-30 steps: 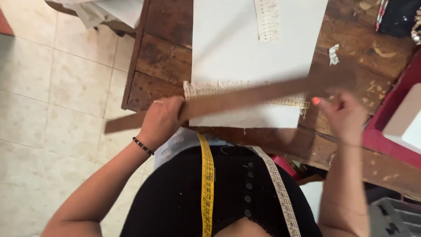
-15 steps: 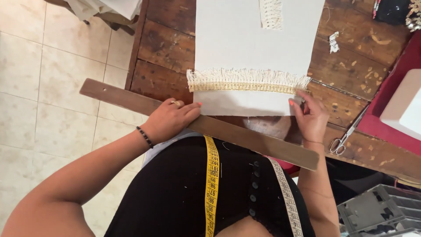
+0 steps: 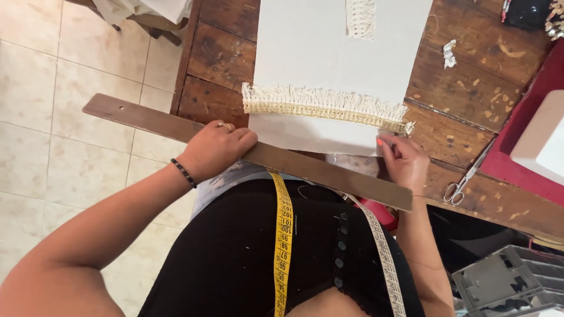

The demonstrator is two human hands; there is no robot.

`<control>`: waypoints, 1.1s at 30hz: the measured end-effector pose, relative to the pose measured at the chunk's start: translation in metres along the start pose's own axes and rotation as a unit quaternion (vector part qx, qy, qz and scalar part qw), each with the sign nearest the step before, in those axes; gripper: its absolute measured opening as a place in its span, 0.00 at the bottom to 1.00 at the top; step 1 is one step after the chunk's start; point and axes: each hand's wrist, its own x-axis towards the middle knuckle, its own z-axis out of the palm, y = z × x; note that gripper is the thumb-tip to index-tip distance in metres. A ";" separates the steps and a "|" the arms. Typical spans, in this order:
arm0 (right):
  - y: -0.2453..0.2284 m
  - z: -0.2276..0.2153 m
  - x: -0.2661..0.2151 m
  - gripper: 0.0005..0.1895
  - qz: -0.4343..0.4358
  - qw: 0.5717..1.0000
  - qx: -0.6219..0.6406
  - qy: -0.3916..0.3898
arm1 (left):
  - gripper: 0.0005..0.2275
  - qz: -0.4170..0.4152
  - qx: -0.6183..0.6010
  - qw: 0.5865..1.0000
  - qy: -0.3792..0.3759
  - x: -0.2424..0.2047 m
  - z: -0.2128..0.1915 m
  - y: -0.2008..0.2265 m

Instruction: Pinning a decorative fringe trim onto a fabric sheet on a wooden workbench, using a ruler and measuring tape for alignment.

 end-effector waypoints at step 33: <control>-0.055 -0.119 0.107 0.11 -0.451 0.854 -0.184 0.185 | 0.28 0.277 -0.344 0.812 -0.381 0.384 -0.056 0.039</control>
